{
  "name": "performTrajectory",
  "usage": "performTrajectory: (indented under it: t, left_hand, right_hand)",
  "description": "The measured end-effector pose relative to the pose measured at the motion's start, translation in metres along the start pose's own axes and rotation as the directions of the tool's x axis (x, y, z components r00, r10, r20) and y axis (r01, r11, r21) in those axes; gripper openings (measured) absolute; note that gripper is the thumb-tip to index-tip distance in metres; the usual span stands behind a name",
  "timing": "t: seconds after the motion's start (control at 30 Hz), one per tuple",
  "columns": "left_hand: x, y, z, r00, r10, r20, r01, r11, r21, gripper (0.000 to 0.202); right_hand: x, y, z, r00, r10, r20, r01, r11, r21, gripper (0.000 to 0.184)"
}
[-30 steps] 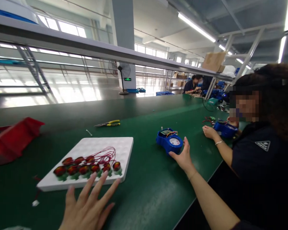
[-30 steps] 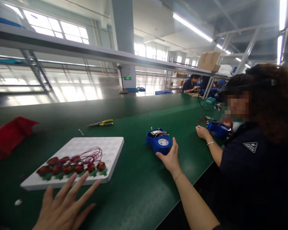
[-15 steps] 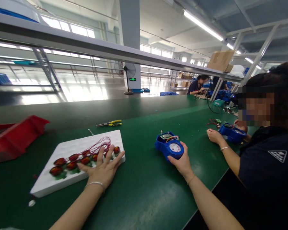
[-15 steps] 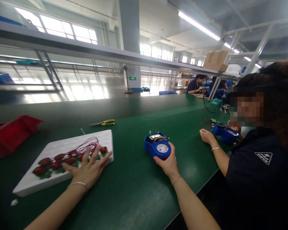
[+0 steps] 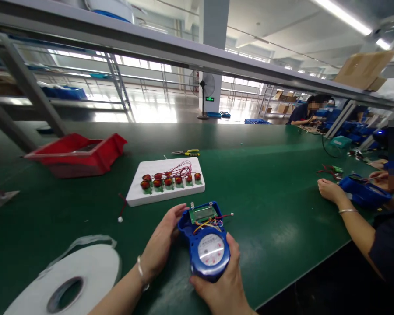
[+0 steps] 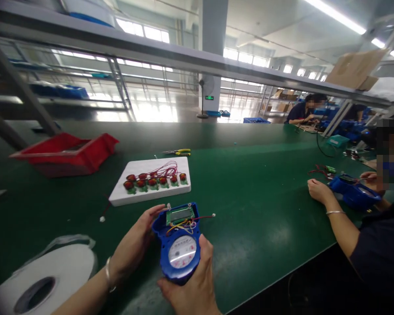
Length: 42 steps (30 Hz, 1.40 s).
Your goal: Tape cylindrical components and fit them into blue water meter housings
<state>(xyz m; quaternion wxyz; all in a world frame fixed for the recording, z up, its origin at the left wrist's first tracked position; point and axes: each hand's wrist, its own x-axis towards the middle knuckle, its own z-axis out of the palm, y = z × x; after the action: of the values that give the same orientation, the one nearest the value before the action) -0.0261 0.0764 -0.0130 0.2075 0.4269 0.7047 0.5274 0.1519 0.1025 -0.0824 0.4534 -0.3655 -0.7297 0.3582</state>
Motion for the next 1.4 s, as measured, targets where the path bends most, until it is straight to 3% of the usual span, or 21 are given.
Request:
performTrajectory:
  t: [0.1, 0.17, 0.23, 0.3, 0.4, 0.5, 0.57, 0.7, 0.8, 0.87, 0.93, 1.03, 1.23, 1.3, 1.4]
  left_hand:
    - [-0.04, -0.001, -0.011, 0.994, -0.101, 0.038, 0.108, 0.932, -0.347, 0.053]
    - [-0.053, -0.004, -0.019, 0.987, -0.155, 0.03, 0.147, 0.833, -0.534, 0.052]
    - [-0.058, -0.007, -0.027, 0.98, -0.195, 0.027, 0.171, 0.77, -0.614, 0.052]
    - [-0.058, -0.009, -0.033, 0.977, -0.213, 0.031, 0.188, 0.775, -0.603, 0.052]
    - [-0.058, -0.012, -0.036, 0.981, -0.193, -0.014, 0.162, 0.859, -0.485, 0.052]
    - [-0.057, -0.014, -0.034, 0.987, -0.107, -0.124, 0.06, 0.942, -0.33, 0.046]
    - [-0.056, -0.015, -0.035, 0.98, -0.041, -0.192, -0.012, 0.963, -0.268, 0.04]
    - [-0.051, -0.007, -0.046, 0.939, 0.074, -0.335, -0.085, 0.996, -0.019, 0.033]
    - [-0.047, 0.005, -0.059, 0.913, 0.166, -0.373, -0.039, 0.945, 0.326, 0.038]
    - [-0.045, 0.014, -0.063, 0.918, 0.231, -0.322, -0.024, 0.844, 0.536, 0.047]
    - [-0.042, 0.019, -0.064, 0.933, 0.26, -0.248, -0.043, 0.766, 0.641, 0.053]
    - [-0.038, 0.022, -0.06, 0.961, 0.208, -0.184, -0.037, 0.751, 0.659, 0.055]
    - [-0.041, 0.028, -0.057, 0.975, -0.036, -0.219, 0.134, 0.881, 0.454, 0.053]
    - [-0.045, 0.035, -0.057, 0.975, -0.03, -0.22, 0.119, 0.907, 0.404, 0.051]
    - [-0.048, 0.05, -0.056, 0.971, 0.099, -0.217, 0.007, 0.899, 0.439, 0.046]
  right_hand:
    - [-0.029, -0.019, 0.016, 0.994, -0.096, 0.048, 0.097, 0.995, -0.018, 0.118]
    - [-0.04, -0.029, 0.02, 0.98, -0.184, 0.074, 0.184, 0.983, 0.012, 0.107]
    - [-0.046, -0.033, 0.018, 0.959, -0.267, 0.095, 0.263, 0.963, 0.061, 0.091]
    - [-0.045, -0.03, 0.008, 0.947, -0.3, 0.116, 0.291, 0.953, 0.085, 0.08]
    - [-0.027, -0.023, -0.018, 0.951, -0.287, 0.112, 0.281, 0.957, 0.065, 0.063]
    - [0.015, -0.028, -0.04, 0.928, -0.338, 0.157, 0.331, 0.941, 0.074, 0.041]
    - [0.047, -0.039, -0.044, 0.92, -0.309, 0.241, 0.309, 0.95, 0.039, 0.034]
    - [0.085, -0.061, -0.031, 0.915, -0.217, 0.341, 0.262, 0.961, -0.09, 0.045]
    - [0.087, -0.064, -0.022, 0.914, -0.226, 0.337, 0.27, 0.959, -0.09, 0.047]
    - [0.082, -0.063, -0.022, 0.917, -0.234, 0.322, 0.27, 0.96, -0.07, 0.045]
    - [0.078, -0.06, -0.023, 0.918, -0.238, 0.316, 0.268, 0.962, -0.055, 0.04]
    - [0.073, -0.058, -0.024, 0.914, -0.233, 0.331, 0.258, 0.966, -0.03, 0.03]
    - [0.066, -0.057, -0.025, 0.905, -0.234, 0.356, 0.222, 0.972, 0.074, 0.019]
    - [0.065, -0.056, -0.026, 0.904, -0.242, 0.354, 0.207, 0.969, 0.134, 0.018]
    - [0.069, -0.054, -0.029, 0.906, -0.238, 0.349, 0.155, 0.956, 0.249, 0.017]
